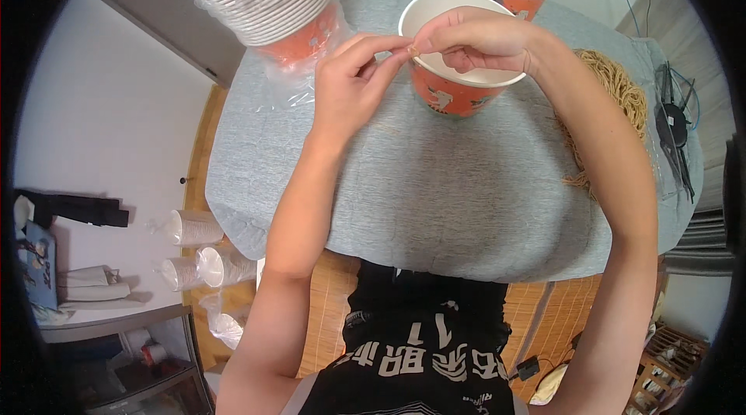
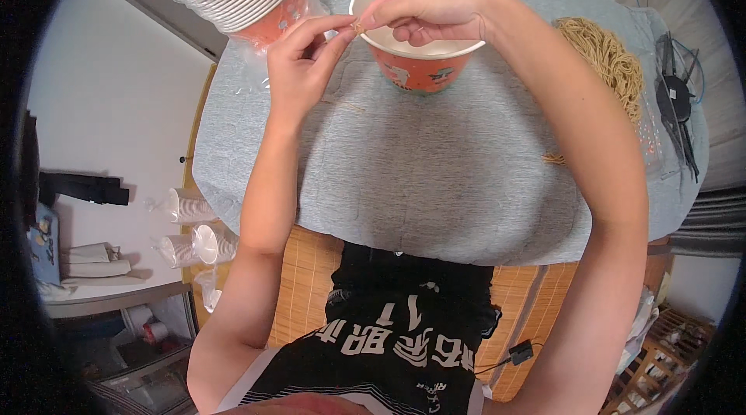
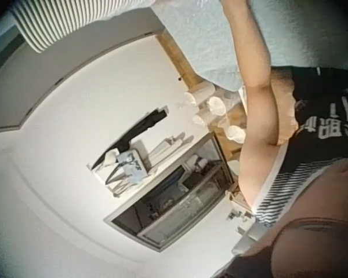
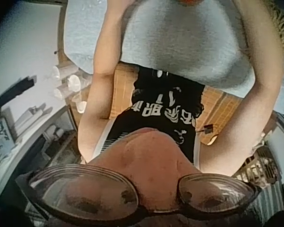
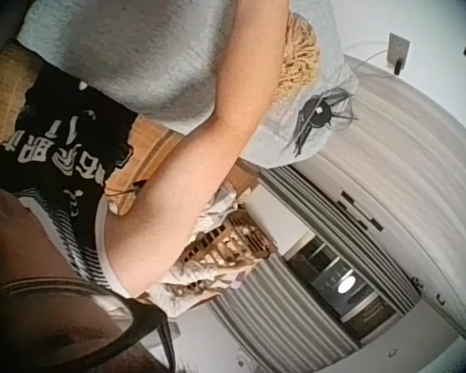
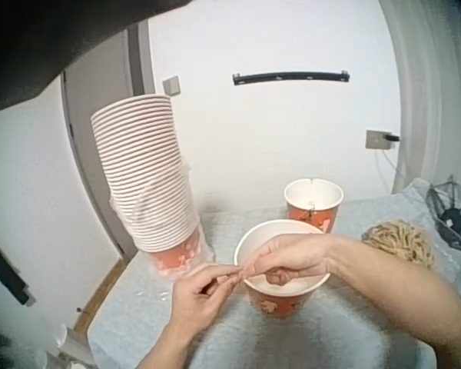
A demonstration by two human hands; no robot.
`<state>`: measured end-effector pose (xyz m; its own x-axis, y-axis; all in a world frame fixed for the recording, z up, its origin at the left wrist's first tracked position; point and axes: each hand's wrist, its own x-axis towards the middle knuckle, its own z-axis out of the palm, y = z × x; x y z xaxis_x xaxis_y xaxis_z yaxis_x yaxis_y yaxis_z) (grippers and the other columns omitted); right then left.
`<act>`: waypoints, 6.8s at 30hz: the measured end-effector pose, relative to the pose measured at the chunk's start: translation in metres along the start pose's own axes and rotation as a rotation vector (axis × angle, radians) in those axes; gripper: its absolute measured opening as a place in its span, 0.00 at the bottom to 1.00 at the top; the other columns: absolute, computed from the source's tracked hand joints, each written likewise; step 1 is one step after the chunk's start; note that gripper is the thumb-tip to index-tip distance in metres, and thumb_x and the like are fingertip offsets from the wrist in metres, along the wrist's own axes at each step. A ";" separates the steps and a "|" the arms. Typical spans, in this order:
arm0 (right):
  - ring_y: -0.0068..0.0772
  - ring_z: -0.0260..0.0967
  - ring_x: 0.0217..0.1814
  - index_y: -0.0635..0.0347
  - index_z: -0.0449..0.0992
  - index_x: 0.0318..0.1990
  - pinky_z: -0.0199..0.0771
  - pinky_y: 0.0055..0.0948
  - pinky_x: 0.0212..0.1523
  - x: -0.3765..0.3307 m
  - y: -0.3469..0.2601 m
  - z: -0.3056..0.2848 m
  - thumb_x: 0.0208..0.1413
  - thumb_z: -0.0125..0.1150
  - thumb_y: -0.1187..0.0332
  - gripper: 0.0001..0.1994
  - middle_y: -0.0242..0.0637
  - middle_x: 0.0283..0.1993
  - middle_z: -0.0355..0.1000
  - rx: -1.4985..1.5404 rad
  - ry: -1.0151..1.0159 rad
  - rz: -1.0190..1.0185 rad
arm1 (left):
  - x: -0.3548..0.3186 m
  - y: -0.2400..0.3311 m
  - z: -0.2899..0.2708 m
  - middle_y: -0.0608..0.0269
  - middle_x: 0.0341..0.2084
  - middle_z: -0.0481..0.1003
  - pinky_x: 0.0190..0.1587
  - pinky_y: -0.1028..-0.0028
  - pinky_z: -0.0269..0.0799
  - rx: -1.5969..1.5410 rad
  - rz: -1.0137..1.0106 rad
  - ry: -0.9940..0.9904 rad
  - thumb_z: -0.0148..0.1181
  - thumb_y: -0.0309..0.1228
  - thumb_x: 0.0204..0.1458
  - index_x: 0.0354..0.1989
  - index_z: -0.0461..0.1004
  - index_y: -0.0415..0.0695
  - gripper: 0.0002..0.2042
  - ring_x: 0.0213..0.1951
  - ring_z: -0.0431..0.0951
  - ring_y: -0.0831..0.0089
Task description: Applying rubber bands to paper bowls at a workspace.
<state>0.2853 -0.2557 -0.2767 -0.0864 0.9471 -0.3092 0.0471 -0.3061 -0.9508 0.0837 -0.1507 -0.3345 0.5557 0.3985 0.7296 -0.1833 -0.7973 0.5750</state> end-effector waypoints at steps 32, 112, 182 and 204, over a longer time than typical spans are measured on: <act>0.44 0.77 0.27 0.52 0.87 0.33 0.76 0.39 0.32 -0.041 0.027 0.061 0.58 0.63 0.59 0.10 0.38 0.22 0.78 -1.116 0.597 -0.533 | -0.002 -0.015 -0.022 0.75 0.28 0.64 0.33 0.80 0.58 -0.316 -0.196 -0.207 0.54 0.33 0.67 0.41 0.70 0.42 0.08 0.29 0.61 0.85; 0.46 0.79 0.35 0.56 0.83 0.37 0.78 0.40 0.38 -0.044 0.022 0.057 0.55 0.65 0.63 0.08 0.41 0.31 0.80 -1.159 0.598 -0.504 | 0.006 -0.008 -0.030 0.77 0.24 0.72 0.29 0.82 0.59 -0.304 -0.121 -0.208 0.61 0.30 0.62 0.36 0.78 0.39 0.06 0.27 0.64 0.89; 0.43 0.74 0.54 0.61 0.79 0.41 0.68 0.35 0.62 -0.118 0.016 -0.061 0.43 0.49 0.86 0.19 0.42 0.45 0.78 -1.197 0.757 -0.558 | 0.020 -0.038 0.009 0.80 0.19 0.58 0.26 0.78 0.50 -0.282 -0.396 -0.445 0.55 0.46 0.66 0.22 0.64 0.46 0.22 0.24 0.54 0.86; 0.46 0.75 0.38 0.58 0.77 0.42 0.75 0.40 0.40 -0.053 0.001 0.082 0.52 0.67 0.69 0.11 0.37 0.36 0.77 -1.085 0.808 -0.914 | 0.020 -0.036 -0.004 0.77 0.15 0.52 0.23 0.77 0.48 -1.990 -0.633 -0.183 0.43 0.39 0.70 0.32 0.67 0.49 0.14 0.17 0.50 0.81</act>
<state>0.2081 -0.3146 -0.2625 0.0204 0.6730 0.7394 0.9440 0.2306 -0.2359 0.0976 -0.1121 -0.3394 0.9086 0.2193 0.3555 -0.3298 0.8989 0.2883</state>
